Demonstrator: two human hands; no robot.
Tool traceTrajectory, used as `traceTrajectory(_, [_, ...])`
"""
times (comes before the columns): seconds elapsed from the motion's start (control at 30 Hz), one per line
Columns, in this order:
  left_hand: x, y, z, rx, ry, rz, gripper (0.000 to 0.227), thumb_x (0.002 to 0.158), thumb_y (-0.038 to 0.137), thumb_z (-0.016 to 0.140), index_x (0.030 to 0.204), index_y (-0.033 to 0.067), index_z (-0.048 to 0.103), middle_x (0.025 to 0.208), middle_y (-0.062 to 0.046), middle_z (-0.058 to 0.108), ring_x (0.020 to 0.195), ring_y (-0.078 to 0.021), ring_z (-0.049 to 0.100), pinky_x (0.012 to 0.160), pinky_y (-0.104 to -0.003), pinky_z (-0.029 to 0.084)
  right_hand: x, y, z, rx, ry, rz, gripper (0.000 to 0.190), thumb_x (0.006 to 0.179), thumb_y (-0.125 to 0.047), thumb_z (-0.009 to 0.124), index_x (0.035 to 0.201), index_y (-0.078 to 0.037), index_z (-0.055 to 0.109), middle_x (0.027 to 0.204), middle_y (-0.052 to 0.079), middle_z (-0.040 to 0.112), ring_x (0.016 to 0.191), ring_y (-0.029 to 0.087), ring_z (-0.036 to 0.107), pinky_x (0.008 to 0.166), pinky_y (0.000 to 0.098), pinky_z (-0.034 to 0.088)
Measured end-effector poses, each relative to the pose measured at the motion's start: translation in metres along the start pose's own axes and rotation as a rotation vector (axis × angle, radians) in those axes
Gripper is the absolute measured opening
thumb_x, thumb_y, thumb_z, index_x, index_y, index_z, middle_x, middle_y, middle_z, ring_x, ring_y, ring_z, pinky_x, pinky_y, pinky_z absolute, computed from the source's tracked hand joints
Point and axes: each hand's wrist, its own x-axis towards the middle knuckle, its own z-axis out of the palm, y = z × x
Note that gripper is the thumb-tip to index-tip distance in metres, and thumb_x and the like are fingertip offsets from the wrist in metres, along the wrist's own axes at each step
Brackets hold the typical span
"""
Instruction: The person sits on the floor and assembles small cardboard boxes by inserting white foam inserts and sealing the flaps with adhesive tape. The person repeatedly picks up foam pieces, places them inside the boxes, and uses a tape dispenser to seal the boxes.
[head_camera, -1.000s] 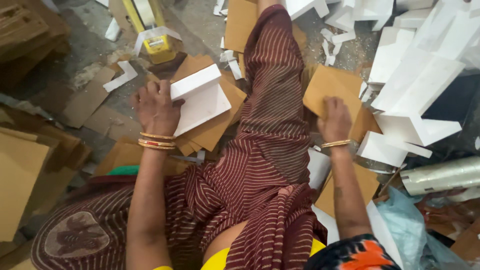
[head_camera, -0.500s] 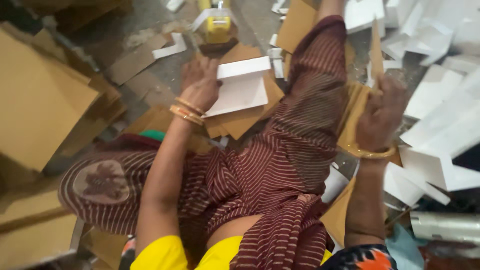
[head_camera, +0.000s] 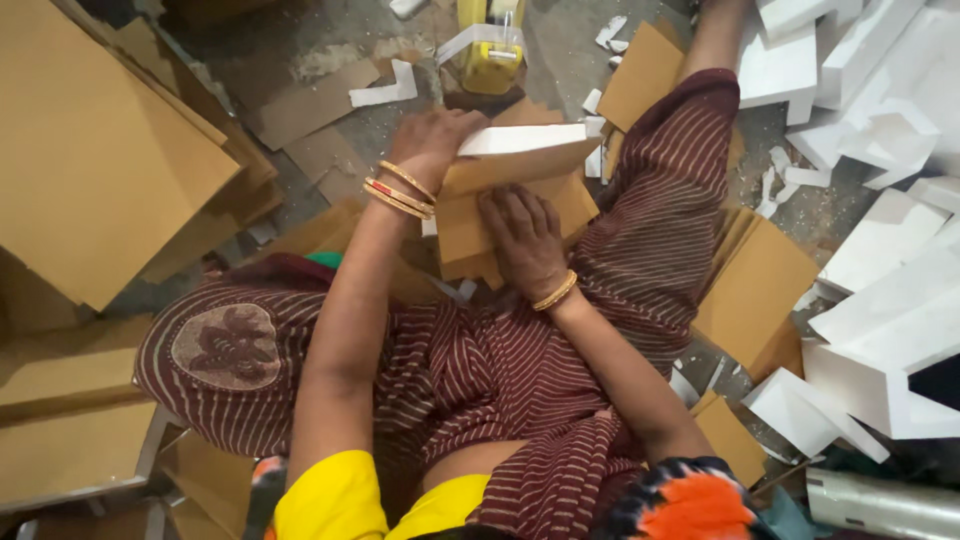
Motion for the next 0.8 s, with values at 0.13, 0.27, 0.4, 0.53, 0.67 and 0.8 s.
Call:
traceTrajectory(0.13, [0.007,0.008,-0.008,-0.026,-0.127,-0.093,0.053,0.094,0.059,0.065,0.125,0.0155,0.064,0.114,-0.012,0.069,0.107,-0.0362,0.065,0.091,-0.053,0.046,0.003,0.006,0.023,0.111,-0.174,0.011,0.074,0.088,-0.045,0.068,0.151,-0.009,0.052,0.149,0.018,0.046,0.138,0.037,0.042,0.114,0.0550,0.034])
traceTrajectory(0.27, [0.008,0.021,-0.003,0.106,-0.074,-0.122,0.066,0.088,0.067,0.074,0.116,0.0083,0.064,0.111,-0.017,0.067,0.106,-0.0390,0.063,0.092,-0.064,0.037,0.009,0.001,0.044,0.169,-0.243,0.099,0.088,0.086,-0.066,0.067,0.150,-0.007,0.052,0.149,0.023,0.043,0.141,0.044,0.033,0.114,0.0606,0.027])
traceTrajectory(0.4, [0.000,0.033,0.008,0.259,0.056,-0.156,0.051,0.076,0.042,0.079,0.115,0.0124,0.063,0.109,-0.013,0.064,0.109,-0.0364,0.061,0.097,-0.062,0.038,0.012,0.001,0.044,0.195,-0.258,0.051,0.082,0.087,-0.063,0.069,0.142,-0.004,0.055,0.145,0.027,0.041,0.140,0.048,0.033,0.115,0.0626,0.027])
traceTrajectory(0.53, [-0.006,0.041,0.022,0.377,0.259,-0.135,0.050,0.069,0.018,0.077,0.116,0.0138,0.062,0.106,-0.011,0.063,0.107,-0.0351,0.060,0.094,-0.055,0.041,0.013,0.005,0.042,0.225,-0.208,0.046,0.077,0.086,-0.058,0.071,0.135,-0.001,0.058,0.146,0.026,0.044,0.141,0.046,0.036,0.114,0.0599,0.027])
traceTrajectory(0.67, [-0.013,0.040,0.016,0.229,0.239,-0.081,0.051,0.072,0.023,0.081,0.115,0.0067,0.060,0.106,-0.014,0.061,0.100,-0.0367,0.058,0.085,-0.054,0.040,0.008,0.023,0.039,0.481,-0.133,0.117,0.058,0.090,-0.039,0.071,0.136,-0.005,0.061,0.144,0.018,0.054,0.137,0.039,0.048,0.115,0.0518,0.036])
traceTrajectory(0.8, [-0.015,0.043,0.004,0.313,0.152,-0.101,0.048,0.069,0.014,0.076,0.113,0.0100,0.060,0.106,-0.011,0.062,0.103,-0.0324,0.060,0.086,-0.050,0.041,-0.012,0.052,0.025,0.586,0.097,0.570,0.029,0.104,-0.021,0.060,0.131,-0.011,0.065,0.122,0.008,0.062,0.102,0.024,0.063,0.088,0.0339,0.050])
